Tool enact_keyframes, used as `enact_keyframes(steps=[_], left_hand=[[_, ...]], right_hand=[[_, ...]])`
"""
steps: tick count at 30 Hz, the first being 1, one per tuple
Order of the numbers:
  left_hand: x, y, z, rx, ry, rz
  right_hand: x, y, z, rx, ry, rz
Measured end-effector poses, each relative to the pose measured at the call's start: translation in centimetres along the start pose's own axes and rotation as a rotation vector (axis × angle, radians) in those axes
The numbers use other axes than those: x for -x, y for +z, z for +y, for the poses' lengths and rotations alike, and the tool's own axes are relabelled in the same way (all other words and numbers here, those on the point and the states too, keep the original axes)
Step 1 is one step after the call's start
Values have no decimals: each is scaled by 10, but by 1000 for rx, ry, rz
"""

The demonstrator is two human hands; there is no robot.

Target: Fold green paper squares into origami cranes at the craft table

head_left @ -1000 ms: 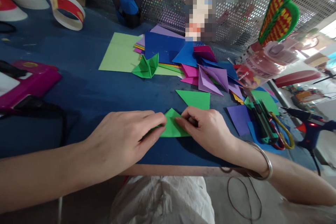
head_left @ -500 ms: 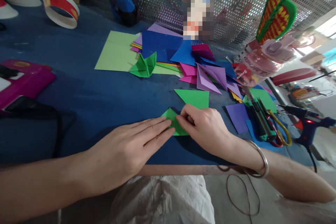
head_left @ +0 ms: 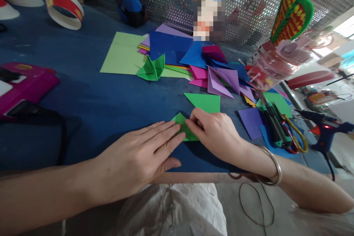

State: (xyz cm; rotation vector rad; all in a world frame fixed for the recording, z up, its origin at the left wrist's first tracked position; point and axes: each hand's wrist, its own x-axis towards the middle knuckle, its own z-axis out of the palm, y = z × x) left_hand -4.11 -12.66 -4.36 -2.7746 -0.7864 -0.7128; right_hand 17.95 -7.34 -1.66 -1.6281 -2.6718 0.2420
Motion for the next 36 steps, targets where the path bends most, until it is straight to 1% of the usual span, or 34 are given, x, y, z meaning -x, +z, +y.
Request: enact_keyframes(steps=[3, 9, 20, 24, 28, 30, 33, 36], left_hand=[[-1, 0, 1, -17, 4, -3], [1, 2, 1, 20, -14, -15], [3, 6, 2, -51, 17, -51], [2, 6, 3, -52, 7, -46], [1, 5, 4, -75, 34, -50], [0, 5, 4, -81, 32, -43], [0, 5, 5, -69, 29, -45], [1, 3, 6, -53, 32, -76]], right_hand=[[0, -1, -2, 20, 11, -17], [1, -1, -3, 50, 15, -14], [2, 0, -6, 104, 17, 3], [2, 1, -5, 94, 21, 22], [5, 3, -2, 26, 18, 50], [9, 5, -2, -26, -7, 86], [17, 7, -1, -71, -84, 162], [22, 9, -2, -61, -131, 179]])
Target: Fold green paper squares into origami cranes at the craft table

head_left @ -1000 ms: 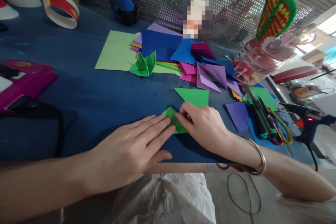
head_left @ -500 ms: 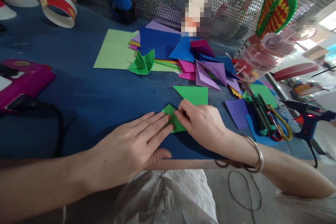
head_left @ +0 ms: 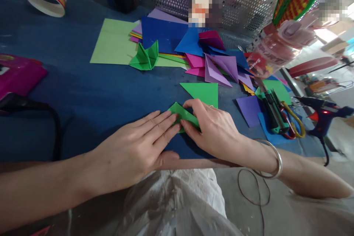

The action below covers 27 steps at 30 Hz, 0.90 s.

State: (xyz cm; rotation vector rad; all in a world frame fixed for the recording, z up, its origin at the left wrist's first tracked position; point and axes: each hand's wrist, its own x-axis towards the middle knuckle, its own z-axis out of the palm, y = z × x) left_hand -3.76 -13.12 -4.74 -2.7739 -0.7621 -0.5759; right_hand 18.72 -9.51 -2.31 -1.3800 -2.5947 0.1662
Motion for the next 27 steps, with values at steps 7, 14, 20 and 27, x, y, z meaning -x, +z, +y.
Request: enact_keyframes(steps=[7, 14, 20, 27], left_hand=[[9, -2, -3, 59, -28, -46], [8, -4, -3, 45, -20, -77], [6, -5, -3, 7, 7, -75], [6, -7, -2, 36, 13, -60]], right_hand=[[-1, 0, -2, 38, -9, -39], [0, 2, 1, -17, -4, -27], [1, 4, 0, -59, -7, 30], [7, 7, 11, -109, -20, 76]])
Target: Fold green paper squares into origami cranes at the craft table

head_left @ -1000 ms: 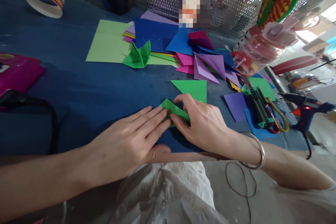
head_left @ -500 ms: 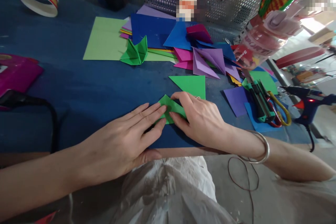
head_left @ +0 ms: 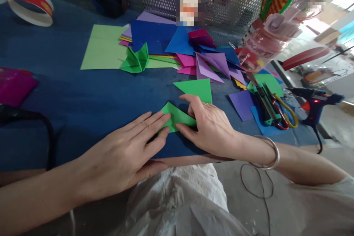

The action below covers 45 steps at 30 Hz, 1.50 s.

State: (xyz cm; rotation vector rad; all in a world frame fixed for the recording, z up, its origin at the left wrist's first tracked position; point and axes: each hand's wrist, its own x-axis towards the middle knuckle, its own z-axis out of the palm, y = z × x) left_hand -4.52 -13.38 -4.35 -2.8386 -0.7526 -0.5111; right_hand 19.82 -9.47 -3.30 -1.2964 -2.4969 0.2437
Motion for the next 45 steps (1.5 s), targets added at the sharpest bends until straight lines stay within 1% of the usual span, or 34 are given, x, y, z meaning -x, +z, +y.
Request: enact_keyframes(steps=[6, 12, 17, 18, 21, 23, 26, 31, 34, 37, 39, 41, 43, 45], left_hand=[[1, 1, -2, 26, -19, 27], [3, 2, -5, 68, -11, -14], [6, 3, 0, 128, -116, 17], [7, 3, 0, 139, -113, 19], [10, 2, -5, 138, -35, -17], [12, 1, -8, 134, -7, -31], [12, 1, -10, 138, -22, -34], [11, 1, -8, 143, -49, -54], [10, 0, -6, 139, -52, -53], [8, -1, -7, 100, -38, -55], [7, -1, -6, 71, -20, -70], [6, -2, -6, 63, -13, -82], [6, -2, -4, 53, -33, -91], [5, -2, -2, 27, -51, -107]], right_hand=[[6, 1, 7, -35, -37, 39], [7, 2, 11, -90, -69, 43], [8, 2, 21, -139, -133, 37], [9, 2, 23, -144, -141, 34], [11, -1, 27, -157, -147, 22], [13, -3, 29, -164, -145, 12], [15, -5, 29, -158, -145, -10], [16, -6, 28, -130, -118, -38], [17, -6, 31, -158, -116, -51], [20, -7, 36, -221, -168, -9], [22, -10, 38, -223, -203, 78], [24, -13, 37, -164, -269, 170], [23, -15, 34, -91, -407, 208], [20, -15, 28, -52, -594, 195]])
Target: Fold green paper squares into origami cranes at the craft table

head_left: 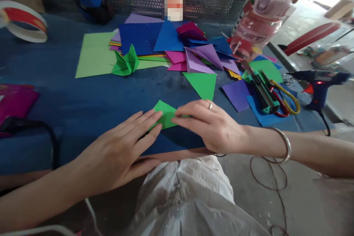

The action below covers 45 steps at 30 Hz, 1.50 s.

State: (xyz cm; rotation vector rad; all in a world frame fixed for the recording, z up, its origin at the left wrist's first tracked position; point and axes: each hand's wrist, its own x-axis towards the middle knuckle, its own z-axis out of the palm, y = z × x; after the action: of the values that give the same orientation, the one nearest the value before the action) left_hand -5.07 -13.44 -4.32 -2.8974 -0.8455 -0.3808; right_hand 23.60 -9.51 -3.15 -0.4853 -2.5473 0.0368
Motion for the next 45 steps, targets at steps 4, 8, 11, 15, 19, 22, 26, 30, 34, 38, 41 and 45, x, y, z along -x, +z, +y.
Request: enact_keyframes(steps=[4, 8, 11, 15, 19, 22, 26, 30, 34, 38, 41, 45], left_hand=[[0, 0, 2, 32, -10, -25], [1, 1, 2, 91, -35, -18], [1, -1, 3, 82, -24, -1], [3, -5, 3, 92, -24, -54], [9, -7, 3, 148, -59, -87], [14, -9, 3, 149, -81, -101], [20, -12, 2, 125, -99, -104], [24, -13, 4, 126, -121, -108], [27, -16, 9, 107, -173, -95], [33, -21, 13, 71, -254, -86], [38, -22, 13, 51, -205, -53], [43, -20, 12, 44, -180, -8]], right_hand=[[-12, 12, -5, 8, -162, -56], [-16, 24, -7, 31, -134, -115], [-15, 24, -7, 58, -135, -67], [-16, 18, -6, 55, -164, -51], [-15, 16, -6, 23, -141, -79], [-13, 16, -7, 23, -139, -62], [-11, 16, -8, 38, -153, -58], [-11, 13, -7, 46, -173, -88], [-13, 11, -6, 75, -177, -93], [-13, 11, -5, 87, -200, -94], [-12, 11, -5, 76, -207, -116], [-10, 11, -6, 57, -184, -110]])
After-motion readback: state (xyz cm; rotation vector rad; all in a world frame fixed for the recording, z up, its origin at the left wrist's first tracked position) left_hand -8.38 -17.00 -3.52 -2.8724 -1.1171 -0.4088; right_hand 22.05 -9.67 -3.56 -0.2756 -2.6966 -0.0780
